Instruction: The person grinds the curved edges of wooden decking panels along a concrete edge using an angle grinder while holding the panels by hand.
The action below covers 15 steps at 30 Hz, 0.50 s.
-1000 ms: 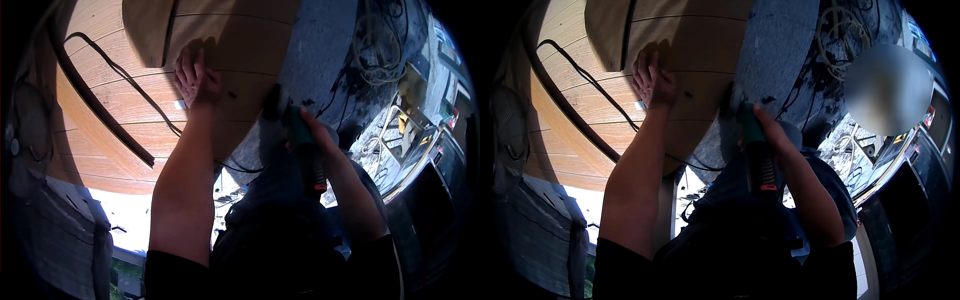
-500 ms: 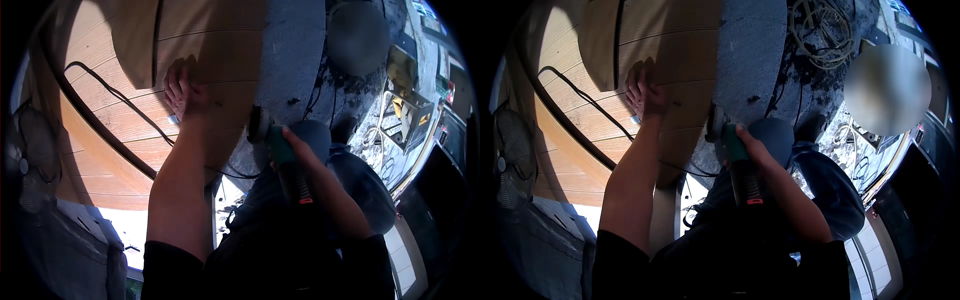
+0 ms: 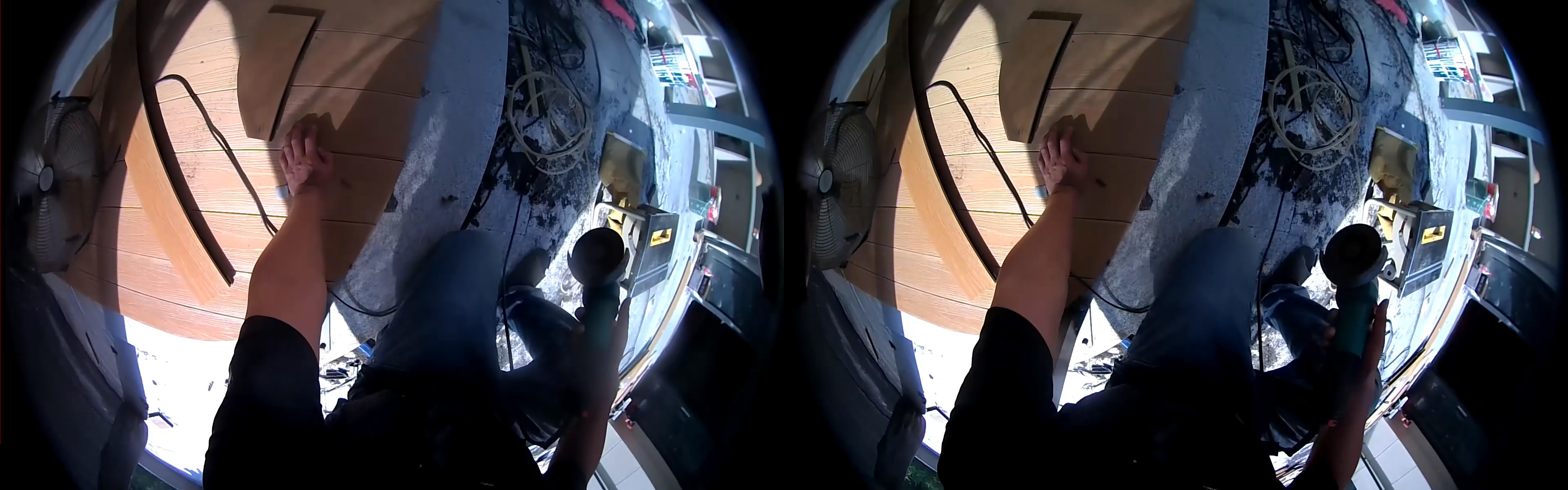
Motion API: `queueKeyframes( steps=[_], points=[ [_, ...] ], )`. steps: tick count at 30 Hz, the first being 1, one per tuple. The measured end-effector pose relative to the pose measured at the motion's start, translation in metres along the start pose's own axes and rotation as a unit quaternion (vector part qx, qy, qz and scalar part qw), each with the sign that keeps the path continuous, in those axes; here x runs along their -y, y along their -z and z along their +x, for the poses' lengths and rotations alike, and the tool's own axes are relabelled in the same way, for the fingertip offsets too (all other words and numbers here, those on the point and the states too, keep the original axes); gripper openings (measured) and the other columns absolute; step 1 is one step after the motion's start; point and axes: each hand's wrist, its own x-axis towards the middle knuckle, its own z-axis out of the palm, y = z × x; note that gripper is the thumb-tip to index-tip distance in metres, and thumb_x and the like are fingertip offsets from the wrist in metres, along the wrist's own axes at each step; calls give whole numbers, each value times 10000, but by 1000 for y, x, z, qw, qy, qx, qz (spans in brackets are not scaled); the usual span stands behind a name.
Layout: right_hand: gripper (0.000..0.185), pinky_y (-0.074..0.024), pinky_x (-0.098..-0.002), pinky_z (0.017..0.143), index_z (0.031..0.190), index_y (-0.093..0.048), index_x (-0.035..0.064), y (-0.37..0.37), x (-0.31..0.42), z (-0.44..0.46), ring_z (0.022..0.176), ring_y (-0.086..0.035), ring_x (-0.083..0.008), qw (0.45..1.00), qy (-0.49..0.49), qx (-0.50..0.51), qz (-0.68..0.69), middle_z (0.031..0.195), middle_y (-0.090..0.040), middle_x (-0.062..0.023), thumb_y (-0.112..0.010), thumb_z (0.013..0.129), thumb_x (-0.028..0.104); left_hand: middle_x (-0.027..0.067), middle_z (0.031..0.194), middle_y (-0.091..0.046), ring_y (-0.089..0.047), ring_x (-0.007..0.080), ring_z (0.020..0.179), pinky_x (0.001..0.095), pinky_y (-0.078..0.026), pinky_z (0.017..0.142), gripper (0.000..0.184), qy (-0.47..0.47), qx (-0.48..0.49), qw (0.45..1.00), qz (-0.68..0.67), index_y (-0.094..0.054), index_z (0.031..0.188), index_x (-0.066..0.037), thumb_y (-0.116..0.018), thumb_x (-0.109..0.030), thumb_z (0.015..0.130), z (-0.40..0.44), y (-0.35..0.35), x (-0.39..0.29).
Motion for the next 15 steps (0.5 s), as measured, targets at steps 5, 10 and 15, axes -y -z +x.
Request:
queueKeyframes(
  steps=[5,10,15],
  points=[
    [808,-612,-331,575,1174,-621,54,108,17,9,700,-694,-199,987,73,118,83,935,-703,-86,-494,951,820,52,1642,-405,-341,278,1542,500,-315,1239,597,3,9,1000,9,-520,1503,-222,-615,-298,919,-2,-1,2],
    [783,-609,-346,718,1255,-533,15,126,1,33,847,-686,-231,939,72,216,259,1068,-656,-123,-622,947,730,73,1677,-339,-283,327,1564,525,-242,1278,644,31,50,998,-31,-426,1570,-231,-613,-416,983,-4,19,-2],
    [781,-615,-366,764,1278,-520,15,125,0,35,867,-686,-244,928,64,209,301,1060,-644,-125,-639,947,711,115,1697,-317,-253,300,1586,515,-232,1283,660,-31,47,998,0,-483,1567,-174,-577,-511,1007,-17,27,-9]
  ],
)
